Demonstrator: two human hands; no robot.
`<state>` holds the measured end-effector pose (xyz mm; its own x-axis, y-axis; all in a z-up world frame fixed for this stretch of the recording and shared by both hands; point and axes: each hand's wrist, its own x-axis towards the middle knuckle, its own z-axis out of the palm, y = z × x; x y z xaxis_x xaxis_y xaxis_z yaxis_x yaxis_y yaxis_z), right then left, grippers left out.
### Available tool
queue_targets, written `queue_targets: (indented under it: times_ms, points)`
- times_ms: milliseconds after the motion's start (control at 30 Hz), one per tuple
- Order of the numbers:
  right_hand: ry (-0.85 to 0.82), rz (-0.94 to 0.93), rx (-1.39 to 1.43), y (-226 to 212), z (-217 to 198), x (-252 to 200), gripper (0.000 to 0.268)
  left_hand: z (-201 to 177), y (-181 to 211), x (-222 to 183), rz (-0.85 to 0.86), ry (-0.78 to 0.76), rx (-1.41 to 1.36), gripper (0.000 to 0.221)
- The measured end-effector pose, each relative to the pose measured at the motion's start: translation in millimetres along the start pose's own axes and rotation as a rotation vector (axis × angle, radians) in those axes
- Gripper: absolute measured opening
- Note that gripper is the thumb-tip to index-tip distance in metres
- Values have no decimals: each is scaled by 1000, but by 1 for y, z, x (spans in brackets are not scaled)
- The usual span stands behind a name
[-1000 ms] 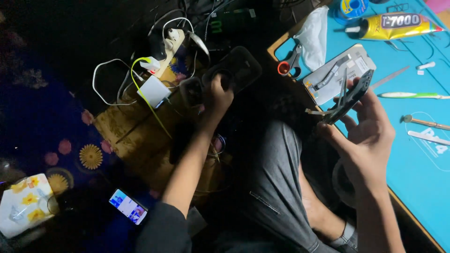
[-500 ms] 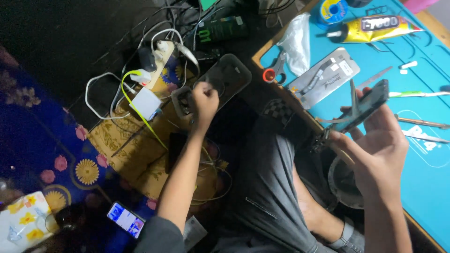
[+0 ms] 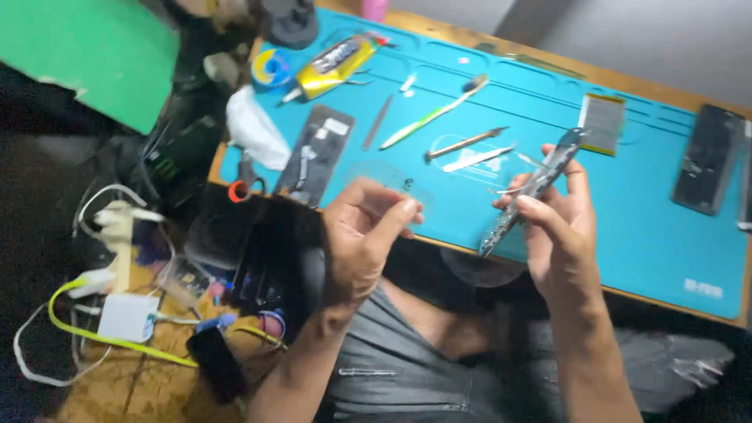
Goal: Reassembling a mobile phone by connecting internal ribbon cables to the motherboard and removing protective plastic films from components.
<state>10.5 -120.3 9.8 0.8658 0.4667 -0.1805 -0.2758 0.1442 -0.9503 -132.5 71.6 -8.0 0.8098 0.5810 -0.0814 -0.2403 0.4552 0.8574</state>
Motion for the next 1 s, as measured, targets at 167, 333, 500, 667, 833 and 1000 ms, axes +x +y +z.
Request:
queue_targets:
  times_ms: [167,333,500,667,833,1000]
  points:
    - [150,-137,37,0,-51,-3,80,97,-27,15,62,-73,116,10]
    - [243,-186,47,-7,-84,-2,83,158,-41,21,95,-129,178,8]
    - [276,-203,9,-16,-99,1,85,189,-54,29,141,-146,250,6]
    - [302,-216,-6,-25,-97,2,88,197,-64,36,195,-150,304,7]
    - [297,-205,-23,-29,-91,1,89,204,-61,39,258,-137,363,11]
    - [281,-187,-21,-25,-87,3,92,203,-56,42,301,-130,397,11]
